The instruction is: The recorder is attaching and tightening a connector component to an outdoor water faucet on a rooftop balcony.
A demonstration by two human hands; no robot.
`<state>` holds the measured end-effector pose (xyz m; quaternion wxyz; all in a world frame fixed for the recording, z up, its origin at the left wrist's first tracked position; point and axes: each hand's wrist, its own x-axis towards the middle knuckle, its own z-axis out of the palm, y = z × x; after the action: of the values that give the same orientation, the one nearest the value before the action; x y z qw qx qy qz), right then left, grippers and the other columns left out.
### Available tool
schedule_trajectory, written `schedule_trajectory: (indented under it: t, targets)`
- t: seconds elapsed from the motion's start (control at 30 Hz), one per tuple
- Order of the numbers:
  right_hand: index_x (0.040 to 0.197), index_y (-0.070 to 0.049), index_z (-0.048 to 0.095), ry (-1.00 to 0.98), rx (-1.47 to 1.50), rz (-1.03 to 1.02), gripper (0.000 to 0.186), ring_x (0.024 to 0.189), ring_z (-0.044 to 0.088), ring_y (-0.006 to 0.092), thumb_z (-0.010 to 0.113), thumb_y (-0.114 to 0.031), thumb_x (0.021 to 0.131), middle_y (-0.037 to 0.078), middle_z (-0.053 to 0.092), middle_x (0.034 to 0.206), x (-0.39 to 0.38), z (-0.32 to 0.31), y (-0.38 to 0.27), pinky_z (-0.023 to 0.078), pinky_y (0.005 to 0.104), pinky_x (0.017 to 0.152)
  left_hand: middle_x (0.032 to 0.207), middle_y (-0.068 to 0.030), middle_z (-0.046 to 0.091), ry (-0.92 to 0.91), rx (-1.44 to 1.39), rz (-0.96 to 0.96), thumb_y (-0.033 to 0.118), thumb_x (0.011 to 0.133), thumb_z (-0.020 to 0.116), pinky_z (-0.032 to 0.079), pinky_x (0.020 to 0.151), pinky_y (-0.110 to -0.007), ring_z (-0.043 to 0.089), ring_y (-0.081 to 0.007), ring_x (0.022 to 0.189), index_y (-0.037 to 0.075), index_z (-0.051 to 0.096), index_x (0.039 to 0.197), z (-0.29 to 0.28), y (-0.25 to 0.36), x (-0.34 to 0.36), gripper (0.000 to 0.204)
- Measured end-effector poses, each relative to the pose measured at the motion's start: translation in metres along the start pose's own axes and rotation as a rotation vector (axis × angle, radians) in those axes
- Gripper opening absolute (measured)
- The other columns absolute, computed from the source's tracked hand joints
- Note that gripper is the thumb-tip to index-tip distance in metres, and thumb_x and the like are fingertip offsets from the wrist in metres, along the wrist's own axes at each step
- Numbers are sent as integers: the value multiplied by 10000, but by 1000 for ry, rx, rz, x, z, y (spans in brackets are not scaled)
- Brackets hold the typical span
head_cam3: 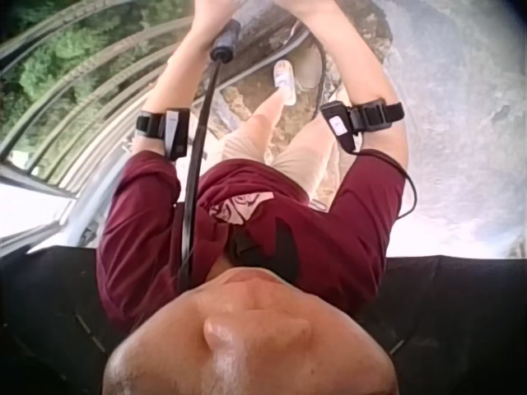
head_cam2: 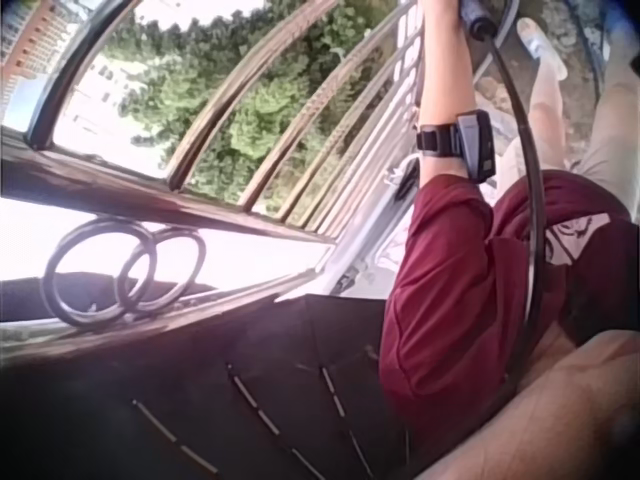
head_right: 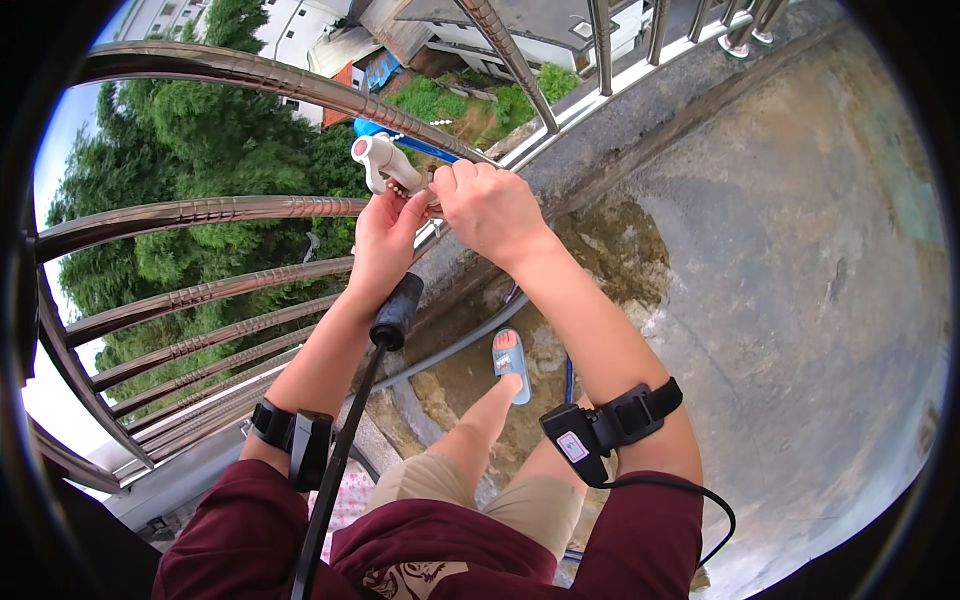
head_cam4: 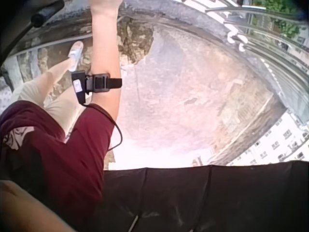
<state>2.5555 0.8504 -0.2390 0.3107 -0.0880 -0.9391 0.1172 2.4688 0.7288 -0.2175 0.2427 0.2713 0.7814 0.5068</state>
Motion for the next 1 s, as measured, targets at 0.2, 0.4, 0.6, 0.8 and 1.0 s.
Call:
schedule_trajectory:
  t: [0.2,0.4,0.6,0.8,1.0]
  targets:
    - [729,-81,469,84,118,16,140,591,575,187,571,-166,773,54,515,658,8,9,-3,479,285,510,888,-47,600,60,-84,-36,88,877,533,474,720,-241,560,-86,806,-35,514,1031,-1,-3,3,197]
    - [741,-80,458,101,138,51,186,593,567,207,573,-206,814,54,494,655,16,0,0,467,304,494,1022,-35,564,-65,-266,-184,112,876,545,498,788,-246,563,-99,931,-13,450,1167,-12,9,12,331]
    - [746,-79,464,40,103,42,234,631,569,197,583,-270,809,51,492,694,9,-4,-2,467,301,509,945,-38,589,-172,-245,-282,129,819,628,510,743,-245,580,-98,870,-6,525,1053,-22,28,15,288]
    - [681,-99,474,33,-36,5,260,609,560,180,560,-302,818,34,484,656,5,-13,6,443,295,494,849,-35,615,-176,58,-152,116,809,644,494,690,-231,587,-84,774,-13,568,950,-13,25,19,206]
    - [655,-113,485,29,9,-17,241,552,567,189,551,-289,807,29,525,599,4,1,12,459,305,500,773,-24,618,10,-139,-106,76,752,672,438,582,-225,546,-58,677,-8,574,893,3,6,15,191]
